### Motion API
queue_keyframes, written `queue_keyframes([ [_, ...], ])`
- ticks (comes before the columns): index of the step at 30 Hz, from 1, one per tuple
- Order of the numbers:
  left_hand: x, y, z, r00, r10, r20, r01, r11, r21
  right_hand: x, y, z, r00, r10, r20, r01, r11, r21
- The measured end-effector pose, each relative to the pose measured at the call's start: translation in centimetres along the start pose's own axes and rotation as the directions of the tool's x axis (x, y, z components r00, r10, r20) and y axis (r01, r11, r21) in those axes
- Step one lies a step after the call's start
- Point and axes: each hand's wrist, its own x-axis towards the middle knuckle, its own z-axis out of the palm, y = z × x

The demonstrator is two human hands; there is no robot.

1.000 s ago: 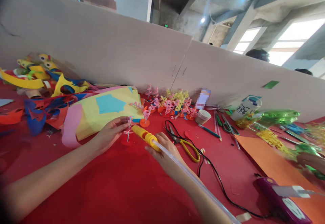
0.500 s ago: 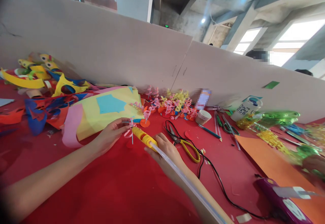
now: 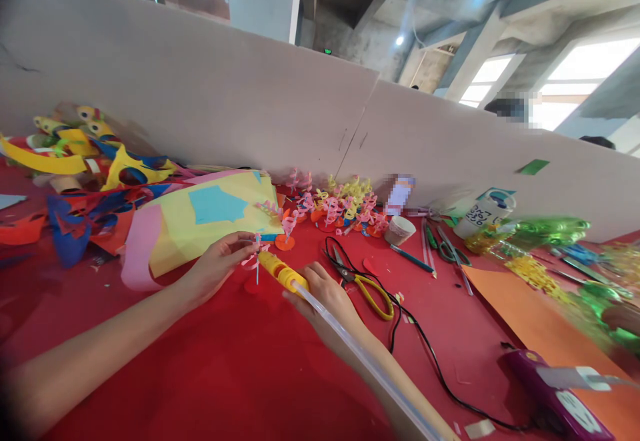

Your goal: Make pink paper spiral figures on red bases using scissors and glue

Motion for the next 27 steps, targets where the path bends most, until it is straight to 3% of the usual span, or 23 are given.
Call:
queue_keyframes([
  [27,0.0,0.32,0.21,1.0,-0.001,-0.03,0.001,1.0,-0.005,0.18,-0.51,-0.07,0.998,0.04,0.046,-0.039,0.999,-0.017],
])
